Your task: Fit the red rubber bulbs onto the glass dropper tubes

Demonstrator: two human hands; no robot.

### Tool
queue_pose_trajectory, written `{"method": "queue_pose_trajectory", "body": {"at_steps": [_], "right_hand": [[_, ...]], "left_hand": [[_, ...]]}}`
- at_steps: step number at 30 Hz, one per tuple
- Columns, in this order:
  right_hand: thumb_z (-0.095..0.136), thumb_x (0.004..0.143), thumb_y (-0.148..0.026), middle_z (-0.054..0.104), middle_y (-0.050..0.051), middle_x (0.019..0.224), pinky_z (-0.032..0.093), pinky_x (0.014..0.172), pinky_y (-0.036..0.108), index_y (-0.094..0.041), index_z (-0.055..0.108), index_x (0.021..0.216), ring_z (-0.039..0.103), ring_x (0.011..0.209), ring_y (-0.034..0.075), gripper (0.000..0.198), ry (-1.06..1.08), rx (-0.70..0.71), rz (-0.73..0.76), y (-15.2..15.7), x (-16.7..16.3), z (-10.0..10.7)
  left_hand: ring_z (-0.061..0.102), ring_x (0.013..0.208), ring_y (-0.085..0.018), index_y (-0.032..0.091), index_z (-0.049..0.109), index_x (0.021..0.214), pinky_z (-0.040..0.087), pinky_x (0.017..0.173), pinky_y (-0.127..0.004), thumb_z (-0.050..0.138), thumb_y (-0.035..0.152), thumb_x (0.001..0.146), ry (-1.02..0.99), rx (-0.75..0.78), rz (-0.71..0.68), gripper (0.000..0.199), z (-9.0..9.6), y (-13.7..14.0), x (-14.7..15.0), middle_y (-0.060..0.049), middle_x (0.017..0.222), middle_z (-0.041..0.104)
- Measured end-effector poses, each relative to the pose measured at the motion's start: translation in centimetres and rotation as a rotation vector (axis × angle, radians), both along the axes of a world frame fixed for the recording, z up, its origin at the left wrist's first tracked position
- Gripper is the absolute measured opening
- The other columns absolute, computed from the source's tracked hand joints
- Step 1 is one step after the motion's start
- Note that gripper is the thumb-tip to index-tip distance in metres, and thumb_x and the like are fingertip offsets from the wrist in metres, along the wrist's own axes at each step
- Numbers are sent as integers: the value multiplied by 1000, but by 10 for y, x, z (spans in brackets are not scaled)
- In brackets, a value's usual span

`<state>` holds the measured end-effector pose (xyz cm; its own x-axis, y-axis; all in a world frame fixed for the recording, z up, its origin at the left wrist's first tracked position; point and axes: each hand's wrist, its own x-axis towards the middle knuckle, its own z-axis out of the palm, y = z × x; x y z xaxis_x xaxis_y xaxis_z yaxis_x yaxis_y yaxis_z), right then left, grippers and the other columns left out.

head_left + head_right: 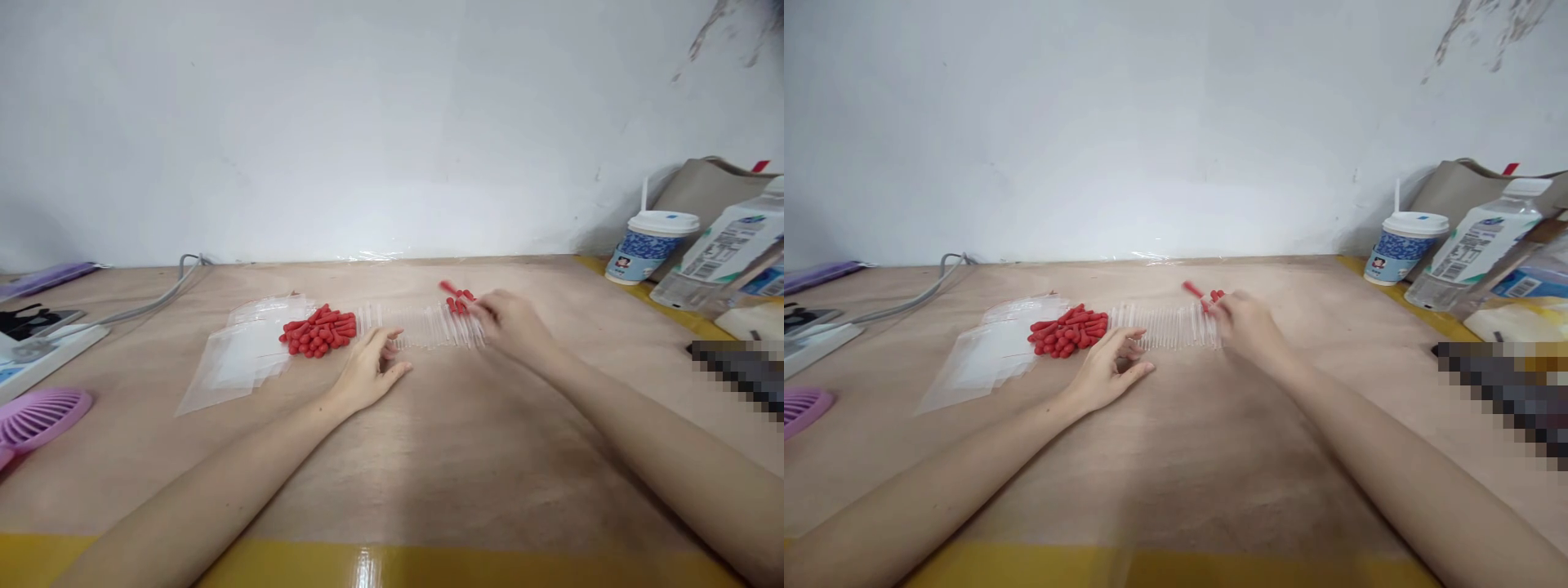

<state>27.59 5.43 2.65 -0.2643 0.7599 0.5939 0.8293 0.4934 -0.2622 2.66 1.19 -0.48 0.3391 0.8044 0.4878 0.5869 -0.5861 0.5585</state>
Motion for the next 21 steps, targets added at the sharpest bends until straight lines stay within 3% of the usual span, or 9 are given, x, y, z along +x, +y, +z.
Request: {"method": "queue_pose_trajectory", "body": {"at_steps": [3, 6, 10, 14, 21], "right_hand": [[48, 78, -33, 58, 4, 57, 33, 51, 26, -17, 59, 61, 51, 54, 15, 26, 92, -200, -321, 18, 27, 1], [49, 74, -42, 57, 4, 55, 31, 49, 26, -19, 56, 56, 52, 56, 17, 31, 85, -341, -479, 27, 41, -8], [48, 72, -39, 58, 5, 57, 31, 49, 26, -19, 54, 55, 53, 58, 18, 27, 4, -435, -539, 29, 37, -19], [48, 71, -35, 59, 6, 61, 30, 50, 26, -19, 54, 57, 54, 61, 19, 22, -53, -432, -534, 29, 31, -20], [52, 69, -36, 62, 4, 67, 32, 52, 25, -20, 59, 68, 55, 64, 18, 17, 65, -399, -539, 24, 35, -17]], "left_hand": [[57, 81, -15, 21, 50, 112, 52, 71, -30, 58, 26, 78, 85, 34, -45, 36, 0, 1, 0, -5, 97, 52], [55, 83, -15, 21, 52, 109, 50, 72, -29, 56, 24, 79, 107, 34, -74, 31, 0, 0, 1, -5, 98, 52], [54, 81, -15, 20, 53, 106, 49, 70, -28, 55, 24, 79, 118, 20, -69, 27, 0, 0, 1, -5, 98, 52], [54, 79, -14, 19, 54, 103, 48, 70, -28, 55, 23, 79, 125, 33, -83, 24, 0, 0, 1, -5, 97, 53], [53, 78, -14, 18, 55, 101, 47, 71, -28, 55, 22, 79, 138, 43, -85, 22, 0, 0, 1, -5, 95, 53]]}}
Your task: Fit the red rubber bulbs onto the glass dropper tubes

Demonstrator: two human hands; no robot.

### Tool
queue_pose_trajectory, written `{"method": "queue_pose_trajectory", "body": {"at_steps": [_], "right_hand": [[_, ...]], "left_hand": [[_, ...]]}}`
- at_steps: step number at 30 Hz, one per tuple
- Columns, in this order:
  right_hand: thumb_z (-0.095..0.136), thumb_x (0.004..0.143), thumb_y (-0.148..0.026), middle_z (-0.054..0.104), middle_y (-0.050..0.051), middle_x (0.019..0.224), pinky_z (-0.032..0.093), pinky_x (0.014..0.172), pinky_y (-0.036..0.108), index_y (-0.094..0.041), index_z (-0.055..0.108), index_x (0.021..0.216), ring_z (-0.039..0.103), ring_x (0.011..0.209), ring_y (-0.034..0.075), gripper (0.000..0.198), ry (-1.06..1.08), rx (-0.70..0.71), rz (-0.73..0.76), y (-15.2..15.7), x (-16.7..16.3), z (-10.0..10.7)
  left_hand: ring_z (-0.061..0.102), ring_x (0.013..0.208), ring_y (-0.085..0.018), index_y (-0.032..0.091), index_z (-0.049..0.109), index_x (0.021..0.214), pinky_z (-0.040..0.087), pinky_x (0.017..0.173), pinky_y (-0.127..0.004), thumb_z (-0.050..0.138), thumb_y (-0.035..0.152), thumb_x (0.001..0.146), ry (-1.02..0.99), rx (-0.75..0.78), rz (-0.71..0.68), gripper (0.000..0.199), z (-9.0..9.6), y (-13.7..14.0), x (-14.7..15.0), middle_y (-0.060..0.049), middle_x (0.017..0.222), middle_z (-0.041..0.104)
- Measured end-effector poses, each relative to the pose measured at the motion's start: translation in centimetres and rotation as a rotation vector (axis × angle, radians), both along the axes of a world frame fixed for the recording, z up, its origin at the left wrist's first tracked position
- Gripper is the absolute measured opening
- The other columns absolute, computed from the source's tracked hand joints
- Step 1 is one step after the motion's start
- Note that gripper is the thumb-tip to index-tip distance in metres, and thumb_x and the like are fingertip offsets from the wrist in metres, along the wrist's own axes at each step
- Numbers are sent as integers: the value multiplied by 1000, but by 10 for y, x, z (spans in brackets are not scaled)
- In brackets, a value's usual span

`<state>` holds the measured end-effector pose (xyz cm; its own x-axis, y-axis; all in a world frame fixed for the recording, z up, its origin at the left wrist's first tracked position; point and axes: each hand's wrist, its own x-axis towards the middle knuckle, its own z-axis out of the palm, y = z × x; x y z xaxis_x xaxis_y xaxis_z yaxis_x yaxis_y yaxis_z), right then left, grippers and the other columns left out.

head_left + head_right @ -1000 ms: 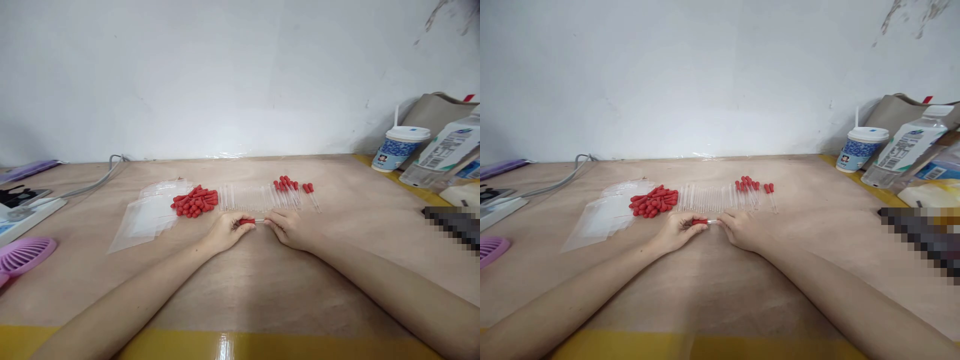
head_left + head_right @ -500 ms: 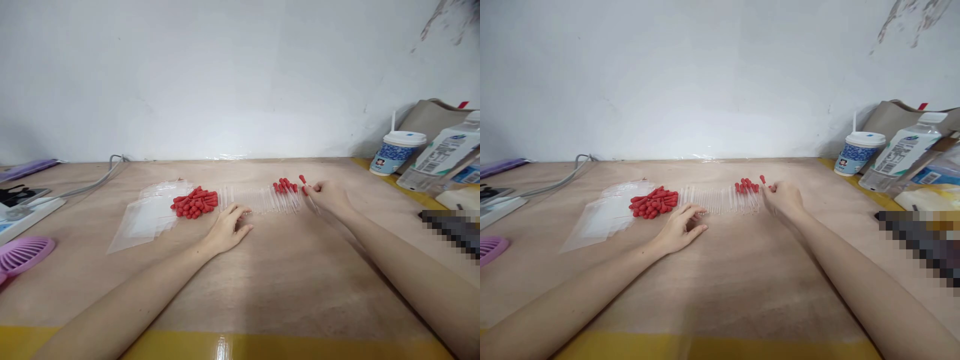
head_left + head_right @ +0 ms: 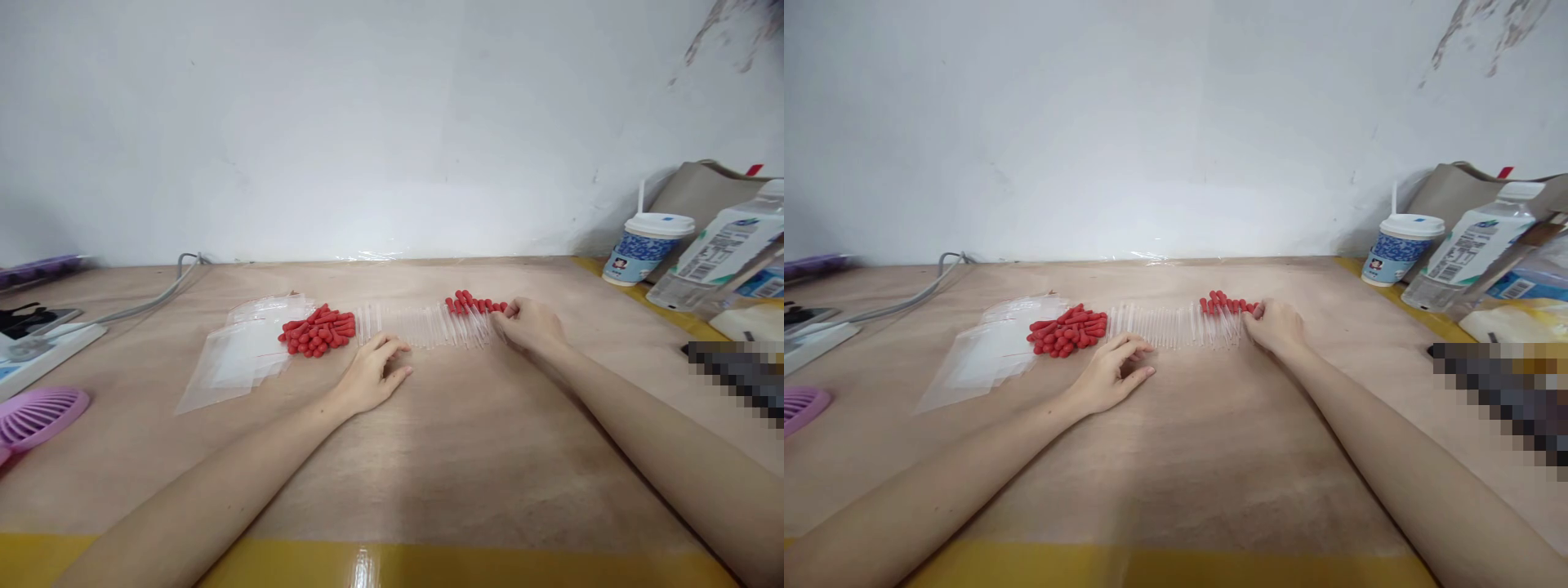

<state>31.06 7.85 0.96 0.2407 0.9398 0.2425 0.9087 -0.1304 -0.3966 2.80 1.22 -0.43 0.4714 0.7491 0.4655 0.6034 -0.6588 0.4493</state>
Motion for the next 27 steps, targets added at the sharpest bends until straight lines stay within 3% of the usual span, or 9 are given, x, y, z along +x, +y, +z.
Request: {"method": "queue_pose_trajectory", "body": {"at_steps": [6, 12, 17, 23, 27], "right_hand": [[51, 68, -36, 61, 3, 65, 31, 53, 25, -21, 61, 63, 55, 65, 18, 18, -49, -19, 87, -2, -5, -2], [45, 69, -35, 56, 4, 58, 31, 50, 25, -20, 53, 50, 54, 60, 18, 25, -129, -153, 86, -5, -14, 6], [46, 65, -36, 59, 6, 65, 36, 52, 26, -19, 57, 62, 57, 65, 21, 21, -133, -250, 45, -3, -19, 11], [44, 67, -41, 62, 10, 79, 39, 55, 29, -19, 57, 72, 58, 72, 24, 26, -94, -249, 24, -1, -20, 10], [44, 69, -42, 60, 7, 64, 35, 50, 26, -19, 54, 63, 56, 60, 19, 26, -15, -239, 48, -1, -14, 12]], "left_hand": [[53, 77, -14, 19, 56, 98, 47, 69, -28, 54, 22, 79, -2, 0, -5, 19, 1, -1, -1, -5, 95, 53], [52, 77, -14, 18, 57, 97, 46, 68, -28, 54, 21, 79, 3, -8, -8, 19, 1, 0, -1, -5, 95, 53], [52, 75, -14, 19, 57, 95, 46, 67, -28, 54, 21, 79, 8, 2, -9, 17, 2, -1, 0, -5, 95, 53], [52, 73, -13, 18, 58, 94, 45, 65, -27, 53, 22, 80, 12, 7, -12, 16, 3, -1, 0, -5, 95, 53], [52, 73, -13, 18, 58, 95, 45, 66, -28, 53, 22, 80, 12, -5, -19, 17, 2, -2, 0, -5, 95, 53]]}}
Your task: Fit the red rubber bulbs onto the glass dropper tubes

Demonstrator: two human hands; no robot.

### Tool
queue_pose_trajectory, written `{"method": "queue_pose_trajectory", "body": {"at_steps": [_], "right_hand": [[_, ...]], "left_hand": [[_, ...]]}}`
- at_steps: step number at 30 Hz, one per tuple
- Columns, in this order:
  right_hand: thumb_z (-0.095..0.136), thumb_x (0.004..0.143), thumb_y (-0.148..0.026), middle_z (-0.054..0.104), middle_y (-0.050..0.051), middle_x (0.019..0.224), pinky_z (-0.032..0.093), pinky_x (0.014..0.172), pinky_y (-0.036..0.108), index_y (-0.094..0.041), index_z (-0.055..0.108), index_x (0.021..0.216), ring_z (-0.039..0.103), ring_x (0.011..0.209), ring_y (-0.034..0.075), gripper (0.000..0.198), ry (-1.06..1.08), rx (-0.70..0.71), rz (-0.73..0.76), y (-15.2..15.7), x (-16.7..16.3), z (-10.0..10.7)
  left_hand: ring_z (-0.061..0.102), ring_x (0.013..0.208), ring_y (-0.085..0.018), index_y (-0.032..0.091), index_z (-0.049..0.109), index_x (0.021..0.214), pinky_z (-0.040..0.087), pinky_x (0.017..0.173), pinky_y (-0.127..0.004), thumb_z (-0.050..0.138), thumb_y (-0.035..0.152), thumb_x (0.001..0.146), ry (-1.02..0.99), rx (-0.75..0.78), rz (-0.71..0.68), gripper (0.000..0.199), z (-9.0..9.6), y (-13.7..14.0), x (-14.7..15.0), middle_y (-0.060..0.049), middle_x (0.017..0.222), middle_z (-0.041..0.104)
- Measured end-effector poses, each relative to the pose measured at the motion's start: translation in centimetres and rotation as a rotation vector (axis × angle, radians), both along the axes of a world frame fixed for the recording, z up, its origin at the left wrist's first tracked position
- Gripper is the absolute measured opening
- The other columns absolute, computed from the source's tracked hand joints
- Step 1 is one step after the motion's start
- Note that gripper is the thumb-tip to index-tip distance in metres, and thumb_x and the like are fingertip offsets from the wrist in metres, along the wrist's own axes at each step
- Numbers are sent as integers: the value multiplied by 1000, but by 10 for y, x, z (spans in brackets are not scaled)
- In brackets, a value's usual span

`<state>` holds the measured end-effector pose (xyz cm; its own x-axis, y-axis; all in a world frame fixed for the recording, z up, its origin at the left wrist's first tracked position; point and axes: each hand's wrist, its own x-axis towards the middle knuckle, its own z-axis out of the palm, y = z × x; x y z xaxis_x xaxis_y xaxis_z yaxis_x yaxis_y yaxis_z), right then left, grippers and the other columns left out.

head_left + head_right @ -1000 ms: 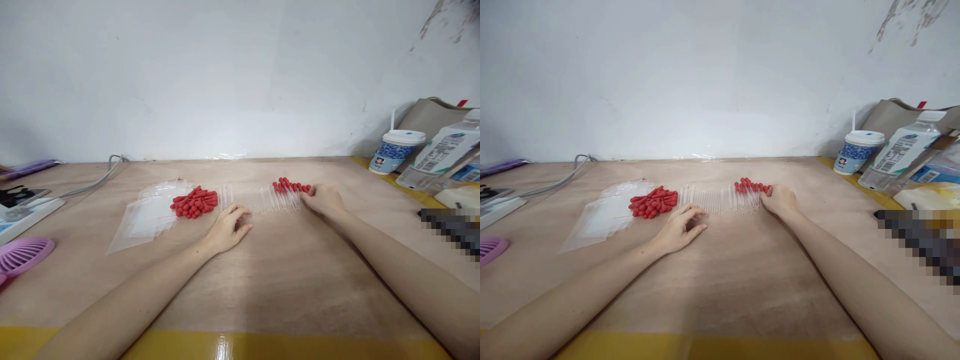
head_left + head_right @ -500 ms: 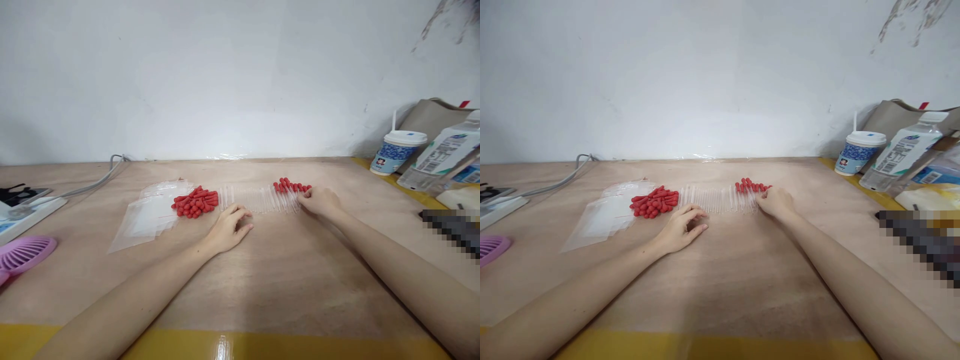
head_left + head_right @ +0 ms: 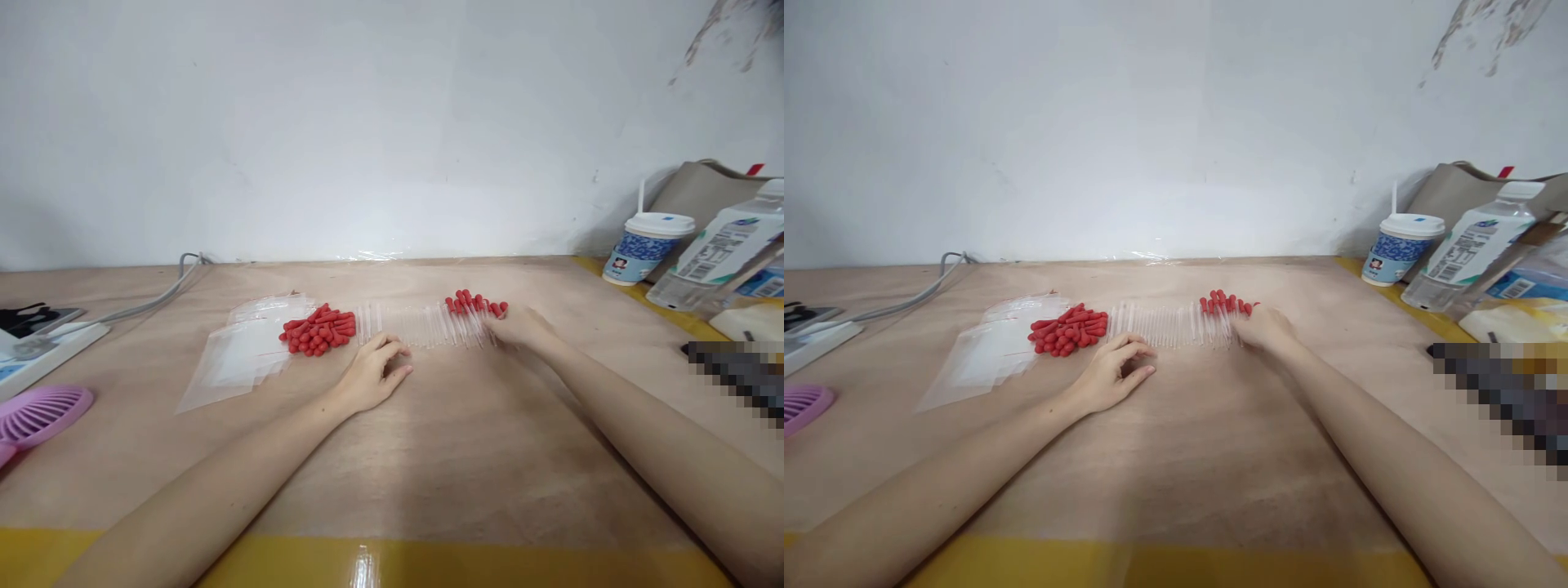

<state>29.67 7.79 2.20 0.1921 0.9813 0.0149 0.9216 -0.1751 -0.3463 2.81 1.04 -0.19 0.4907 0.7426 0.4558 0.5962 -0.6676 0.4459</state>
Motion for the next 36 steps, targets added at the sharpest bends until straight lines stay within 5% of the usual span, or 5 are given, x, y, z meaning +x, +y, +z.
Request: {"method": "queue_pose_trajectory", "body": {"at_steps": [13, 20, 25, 32, 36], "right_hand": [[38, 84, -24, 59, 5, 76, 37, 60, 25, -18, 48, 83, 54, 67, 16, 11, 34, 406, 624, -37, -43, -11], [36, 87, -19, 60, 9, 99, 42, 67, 29, -19, 50, 111, 57, 83, 19, 28, -65, 476, 798, -48, -47, -30], [32, 90, -21, 59, 7, 91, 41, 67, 27, -19, 57, 101, 56, 80, 17, 27, -67, 514, 836, -54, -48, -31], [31, 90, -27, 59, 6, 81, 39, 64, 28, -18, 53, 86, 54, 73, 18, 24, -14, 515, 689, -53, -49, -33], [27, 91, -27, 60, 6, 81, 40, 66, 28, -18, 51, 89, 56, 75, 18, 26, 54, 490, 685, -52, -48, -36]], "left_hand": [[51, 82, -24, 17, 61, 70, 39, 76, -39, 51, 30, 78, 308, 238, 531, 18, 37, 27, -42, -7, 78, 55], [54, 74, -23, 20, 61, 72, 37, 61, -29, 68, 42, 58, 624, -4, 420, 27, 58, 32, -71, -5, 78, 55], [54, 69, -21, 20, 59, 64, 35, 58, -28, 59, 33, 68, 642, -11, 430, 14, 62, 32, -71, -4, 73, 55], [58, 65, -16, 17, 58, 80, 43, 61, -28, 49, 28, 78, 113, 37, 391, 15, 56, 26, -51, -5, 80, 59], [63, 67, -16, 17, 53, 89, 45, 59, -25, 51, 23, 76, -374, -253, 253, 14, 28, 15, -17, -2, 71, 63]]}}
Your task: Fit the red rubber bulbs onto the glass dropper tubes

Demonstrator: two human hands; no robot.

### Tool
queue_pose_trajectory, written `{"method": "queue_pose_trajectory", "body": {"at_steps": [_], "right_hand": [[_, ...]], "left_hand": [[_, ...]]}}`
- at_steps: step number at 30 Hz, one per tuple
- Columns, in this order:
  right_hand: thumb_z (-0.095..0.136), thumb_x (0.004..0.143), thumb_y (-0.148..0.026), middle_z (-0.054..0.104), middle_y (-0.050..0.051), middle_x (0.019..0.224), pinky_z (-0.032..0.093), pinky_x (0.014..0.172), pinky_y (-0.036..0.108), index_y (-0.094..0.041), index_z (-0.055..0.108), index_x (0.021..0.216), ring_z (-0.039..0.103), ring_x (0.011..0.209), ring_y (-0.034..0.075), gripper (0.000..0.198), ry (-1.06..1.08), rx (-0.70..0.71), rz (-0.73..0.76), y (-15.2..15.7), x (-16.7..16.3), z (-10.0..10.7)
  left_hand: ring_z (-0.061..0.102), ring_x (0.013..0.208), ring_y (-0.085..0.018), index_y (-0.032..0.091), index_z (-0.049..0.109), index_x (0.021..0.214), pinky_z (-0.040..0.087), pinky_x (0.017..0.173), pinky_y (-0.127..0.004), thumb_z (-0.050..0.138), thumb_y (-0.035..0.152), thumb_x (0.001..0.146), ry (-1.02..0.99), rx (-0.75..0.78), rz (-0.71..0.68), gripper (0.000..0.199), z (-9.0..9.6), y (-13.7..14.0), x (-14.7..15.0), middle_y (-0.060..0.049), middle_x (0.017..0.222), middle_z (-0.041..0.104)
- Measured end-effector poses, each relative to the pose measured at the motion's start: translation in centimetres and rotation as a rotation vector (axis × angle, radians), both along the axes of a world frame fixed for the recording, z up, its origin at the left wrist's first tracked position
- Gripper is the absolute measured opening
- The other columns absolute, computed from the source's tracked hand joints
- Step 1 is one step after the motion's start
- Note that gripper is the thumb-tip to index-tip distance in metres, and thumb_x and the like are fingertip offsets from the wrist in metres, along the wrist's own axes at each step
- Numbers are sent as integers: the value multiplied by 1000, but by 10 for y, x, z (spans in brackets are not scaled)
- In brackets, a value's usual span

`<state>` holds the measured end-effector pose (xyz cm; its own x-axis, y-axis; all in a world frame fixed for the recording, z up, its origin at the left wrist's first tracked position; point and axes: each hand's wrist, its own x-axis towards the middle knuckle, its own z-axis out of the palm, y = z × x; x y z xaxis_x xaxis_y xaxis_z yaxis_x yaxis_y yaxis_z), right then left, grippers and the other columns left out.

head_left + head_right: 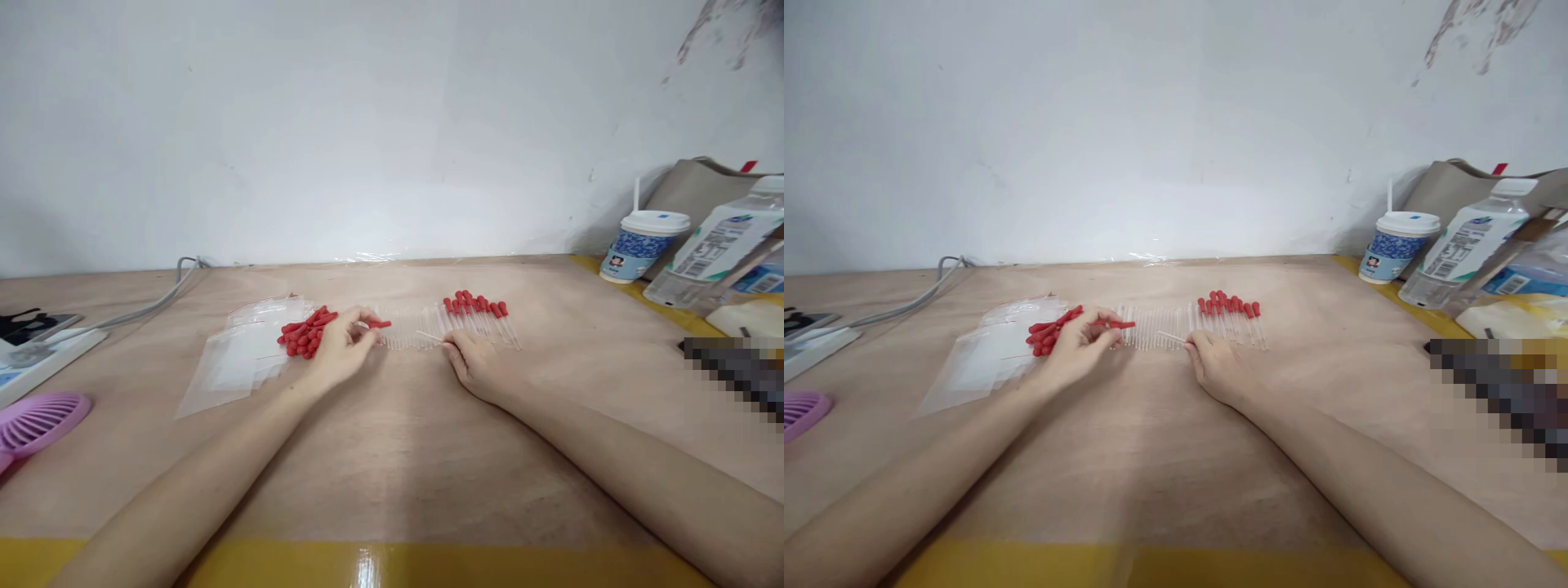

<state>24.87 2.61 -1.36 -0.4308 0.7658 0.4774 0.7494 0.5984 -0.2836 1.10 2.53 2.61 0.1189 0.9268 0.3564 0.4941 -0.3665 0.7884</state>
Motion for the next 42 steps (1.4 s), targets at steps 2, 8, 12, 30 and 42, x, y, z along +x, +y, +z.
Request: {"method": "queue_pose_trajectory", "body": {"at_steps": [2, 8, 12, 30, 42], "right_hand": [[27, 91, -26, 62, 6, 85, 41, 66, 29, -19, 51, 95, 57, 76, 18, 25, 11, -13, 10, 0, 1, -1], [31, 89, -20, 62, 7, 101, 42, 76, 30, -20, 48, 109, 57, 91, 18, 26, 12, 10, 85, 0, 1, -5], [32, 89, -21, 62, 7, 99, 42, 77, 31, -20, 50, 106, 57, 91, 18, 25, -3, 3, 102, -1, -1, -4], [38, 88, -20, 59, 3, 81, 38, 61, 22, -18, 56, 87, 54, 71, 13, 19, -19, 11, 182, -12, -5, 16], [42, 87, -19, 57, 3, 75, 35, 57, 21, -17, 60, 85, 52, 66, 11, 19, -1, -7, 284, -7, 1, 15]], "left_hand": [[65, 72, -16, 17, 51, 86, 46, 63, -25, 52, 19, 74, -187, -145, -43, 13, -13, -6, 13, -1, 66, 63], [60, 54, -13, 17, 49, 79, 42, 49, -21, 67, 27, 66, -246, -211, -81, 24, -28, -11, 20, 4, 54, 57], [62, 59, -15, 18, 48, 76, 43, 49, -22, 66, 32, 69, -223, -205, -103, 25, -30, -7, 16, 2, 58, 60], [64, 60, -15, 13, 66, 89, 52, 62, -27, 65, 34, 71, -216, -200, -210, 28, -37, -4, 18, -5, 69, 68], [58, 53, -9, 10, 66, 84, 50, 55, -21, 63, 31, 74, -188, -197, -364, 24, -30, -11, 19, -2, 61, 63]]}}
